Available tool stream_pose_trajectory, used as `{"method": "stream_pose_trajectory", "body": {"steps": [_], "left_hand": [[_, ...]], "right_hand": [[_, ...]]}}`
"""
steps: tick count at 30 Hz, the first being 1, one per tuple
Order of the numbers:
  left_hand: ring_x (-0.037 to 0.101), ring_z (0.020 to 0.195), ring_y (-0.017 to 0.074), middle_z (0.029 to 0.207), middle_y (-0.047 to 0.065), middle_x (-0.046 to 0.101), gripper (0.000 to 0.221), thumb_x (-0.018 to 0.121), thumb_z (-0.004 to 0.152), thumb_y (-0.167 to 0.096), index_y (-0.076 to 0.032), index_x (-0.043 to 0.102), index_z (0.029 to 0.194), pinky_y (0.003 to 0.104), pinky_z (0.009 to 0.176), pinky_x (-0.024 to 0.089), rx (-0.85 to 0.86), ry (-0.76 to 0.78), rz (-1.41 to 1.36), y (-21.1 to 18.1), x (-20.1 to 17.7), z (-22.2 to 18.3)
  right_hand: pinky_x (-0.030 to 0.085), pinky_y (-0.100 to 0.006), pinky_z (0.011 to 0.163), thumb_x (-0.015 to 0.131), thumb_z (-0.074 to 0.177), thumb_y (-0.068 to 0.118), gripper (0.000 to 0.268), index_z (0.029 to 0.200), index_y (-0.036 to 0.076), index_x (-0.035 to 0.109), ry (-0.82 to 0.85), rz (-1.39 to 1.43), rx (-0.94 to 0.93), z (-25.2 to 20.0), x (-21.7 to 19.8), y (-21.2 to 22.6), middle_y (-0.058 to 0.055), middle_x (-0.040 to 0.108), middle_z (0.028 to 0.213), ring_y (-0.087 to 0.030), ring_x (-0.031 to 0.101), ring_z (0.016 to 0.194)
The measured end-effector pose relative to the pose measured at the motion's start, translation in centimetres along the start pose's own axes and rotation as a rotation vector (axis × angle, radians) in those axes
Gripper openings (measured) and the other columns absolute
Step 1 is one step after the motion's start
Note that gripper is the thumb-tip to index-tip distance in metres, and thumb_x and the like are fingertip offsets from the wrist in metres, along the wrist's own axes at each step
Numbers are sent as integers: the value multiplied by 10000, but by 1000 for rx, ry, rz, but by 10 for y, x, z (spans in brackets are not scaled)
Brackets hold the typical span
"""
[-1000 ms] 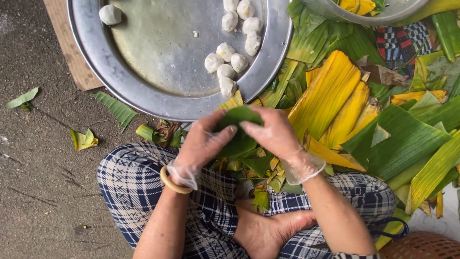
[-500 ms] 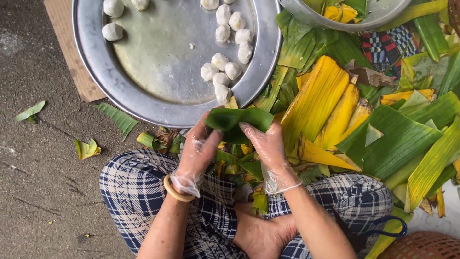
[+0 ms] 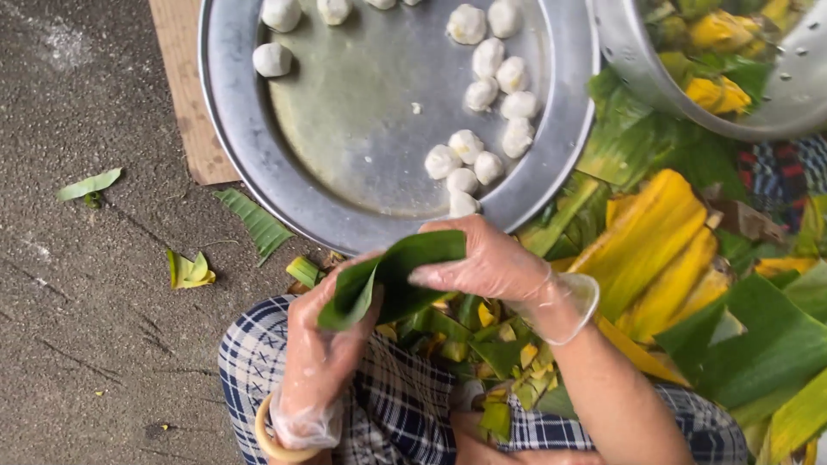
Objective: Wrapping small dough balls in banana leaves by forming cones and folding the leaves to seal them.
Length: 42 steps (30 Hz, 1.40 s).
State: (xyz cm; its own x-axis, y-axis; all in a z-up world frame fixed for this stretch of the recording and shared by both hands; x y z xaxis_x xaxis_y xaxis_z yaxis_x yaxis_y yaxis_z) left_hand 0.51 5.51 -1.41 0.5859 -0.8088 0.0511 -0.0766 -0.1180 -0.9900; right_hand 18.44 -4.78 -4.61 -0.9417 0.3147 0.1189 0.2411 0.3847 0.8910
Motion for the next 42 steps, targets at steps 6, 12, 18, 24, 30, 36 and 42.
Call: {"method": "stream_pose_trajectory", "body": {"steps": [6,12,18,24,30,36,42], "left_hand": [[766,968,293,1144,191,770,443,687,785,-8,1,677,1227,386,918,640,-455,-562,-138,23,-28,-9],[714,948,357,1128,232,666,529,638,835,-26,79,536,1343,384,817,630,-440,-899,-703,22,-28,5],[692,973,368,1147,219,659,516,611,832,-25,35,548,1341,405,865,590,-564,-966,-704,31,-24,4],[697,987,337,1137,189,659,566,669,804,-46,28,553,1353,390,898,602,-436,-937,-786,33,-26,5],[719,967,352,1146,221,673,530,692,835,-39,60,546,1335,369,861,635,-306,-876,-810,30,-23,10],[738,923,324,1154,208,689,507,712,862,-73,62,564,1328,330,790,657,-219,-823,-799,15,-20,15],[727,954,320,1170,204,677,463,689,900,-54,47,547,1330,357,798,659,-146,-800,-867,17,-22,11]], "right_hand": [[528,-297,868,512,759,863,909,1242,98,600,-24,-50,-242,92,-29,66,-15,653,1039,-114,617,977],[460,-468,975,649,958,76,469,1398,24,494,-553,-1007,-516,222,-109,5,-228,612,1321,-414,585,1162],[487,-478,780,818,847,158,445,1239,41,640,-542,-1216,-473,246,-112,14,-162,703,1095,-387,635,917],[511,-403,644,811,721,-4,329,1041,3,733,-420,-1132,-590,206,-103,14,-161,638,921,-288,596,709],[532,-325,672,824,804,125,400,1178,48,706,-332,-1464,-414,164,-55,-32,-67,611,921,-199,594,766],[506,-318,666,739,760,154,315,1070,103,759,-64,-814,-287,157,-19,-16,-59,693,847,-194,606,672],[439,-447,1023,806,764,126,657,1378,113,572,-162,-1188,-223,160,-6,-14,-131,484,1384,-319,507,1097]]}}
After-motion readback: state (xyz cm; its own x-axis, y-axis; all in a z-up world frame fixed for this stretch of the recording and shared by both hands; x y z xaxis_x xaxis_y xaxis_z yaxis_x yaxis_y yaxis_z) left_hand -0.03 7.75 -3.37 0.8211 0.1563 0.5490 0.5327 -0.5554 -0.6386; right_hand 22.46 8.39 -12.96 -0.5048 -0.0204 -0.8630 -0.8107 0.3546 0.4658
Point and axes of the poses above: each hand's wrist, its own z-axis towards the middle knuckle, its own x-axis out of the palm, y = z × x, the point moved 4 cm from there along z, towards the middle knuckle
